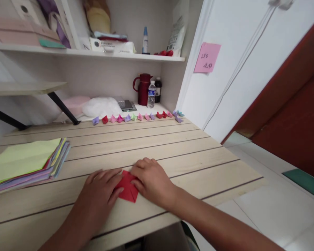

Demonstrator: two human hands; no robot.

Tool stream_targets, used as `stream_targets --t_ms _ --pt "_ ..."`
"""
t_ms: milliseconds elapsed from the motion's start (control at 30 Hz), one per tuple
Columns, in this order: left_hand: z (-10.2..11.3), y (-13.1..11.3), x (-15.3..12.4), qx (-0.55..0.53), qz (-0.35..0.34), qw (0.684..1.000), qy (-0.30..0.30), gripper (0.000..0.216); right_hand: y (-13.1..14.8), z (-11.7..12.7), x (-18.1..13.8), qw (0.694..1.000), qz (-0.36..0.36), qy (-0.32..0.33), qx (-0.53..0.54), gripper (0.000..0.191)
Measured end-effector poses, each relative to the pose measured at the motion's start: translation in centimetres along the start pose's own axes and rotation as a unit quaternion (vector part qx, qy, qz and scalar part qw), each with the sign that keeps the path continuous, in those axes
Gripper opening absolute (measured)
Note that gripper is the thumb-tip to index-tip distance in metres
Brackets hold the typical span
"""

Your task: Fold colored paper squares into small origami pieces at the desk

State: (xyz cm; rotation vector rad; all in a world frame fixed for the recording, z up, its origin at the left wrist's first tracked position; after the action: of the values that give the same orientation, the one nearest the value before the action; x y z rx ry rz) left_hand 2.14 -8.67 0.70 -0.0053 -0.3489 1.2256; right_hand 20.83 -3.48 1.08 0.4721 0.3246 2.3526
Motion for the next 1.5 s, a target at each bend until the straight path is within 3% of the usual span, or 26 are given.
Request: stream_targets --t_ms 33,133,233,367,500,667,733,933,1067,1200,1300,1433,1500 --pt "0.1 0.7 1.4 -0.029 0.011 0.999 0.025 0.028 -0.8 0.2 1.3 1.000 -0.010 0.004 0.014 0.004" --pt "0.2 3.0 5.1 -0.040 0.021 0.999 0.014 0.030 -3.0 0.8 4.9 0.999 -0.011 0.003 0.033 0.006" --pt "-0.4 4.9 6.8 -0.047 0.037 0.998 0.002 0.027 -4.4 1.2 6.7 0.998 -0.009 0.009 0.054 0.009" --pt "-1.4 5.7 6.4 -0.063 0.030 0.998 -0.001 0.036 -5.0 0.5 6.7 0.997 -0.024 0.000 0.069 0.011" --pt "-2.3 6.1 5.6 -0.082 0.035 0.996 -0.012 0.058 -5.1 -0.7 6.5 0.997 -0.048 -0.014 0.063 0.006" --pt "-2.7 6.2 4.9 -0.050 -0.015 0.997 -0.058 0.072 -5.3 -1.2 6.7 0.997 -0.056 -0.022 0.051 0.012" --pt "-2.4 6.1 4.9 -0.020 -0.032 0.997 -0.068 0.069 -5.3 -1.1 6.6 0.997 -0.052 -0.023 0.058 0.019" --pt "-1.8 6.6 5.3 0.103 -0.120 0.986 -0.047 0.034 -5.6 -1.0 6.2 0.991 -0.052 -0.033 0.120 0.051" --pt "-2.4 7.2 5.3 0.145 -0.154 0.976 -0.056 0.038 -6.4 -0.6 5.8 0.987 -0.040 -0.045 0.152 0.046" --pt "-2.3 6.7 5.3 0.140 -0.159 0.975 -0.064 0.039 -7.0 0.6 5.3 0.988 -0.055 -0.088 0.116 0.037" --pt "-2.2 6.3 5.5 0.139 -0.161 0.975 -0.056 0.038 -6.2 1.7 5.1 0.989 0.018 -0.123 0.078 0.036" --pt "-2.1 6.6 5.4 0.091 -0.138 0.986 -0.009 0.038 -5.4 2.0 5.2 0.988 0.127 0.018 0.088 0.029" --pt "-2.0 6.7 5.3 0.060 -0.133 0.989 0.012 0.042 -5.6 1.9 5.2 0.982 0.130 0.079 0.113 0.045"
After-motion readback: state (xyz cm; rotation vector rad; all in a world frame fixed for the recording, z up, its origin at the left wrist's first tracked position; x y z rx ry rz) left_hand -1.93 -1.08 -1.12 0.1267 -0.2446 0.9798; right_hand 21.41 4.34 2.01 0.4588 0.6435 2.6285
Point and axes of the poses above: each hand's wrist, its own x-axis towards the middle knuckle, its own z-axis out of the back of the hand, y = z × x, the point moved 1 cm from there along x, towards the middle knuckle, and after that the axes turned 2 degrees about y, right-handed, at the moved point
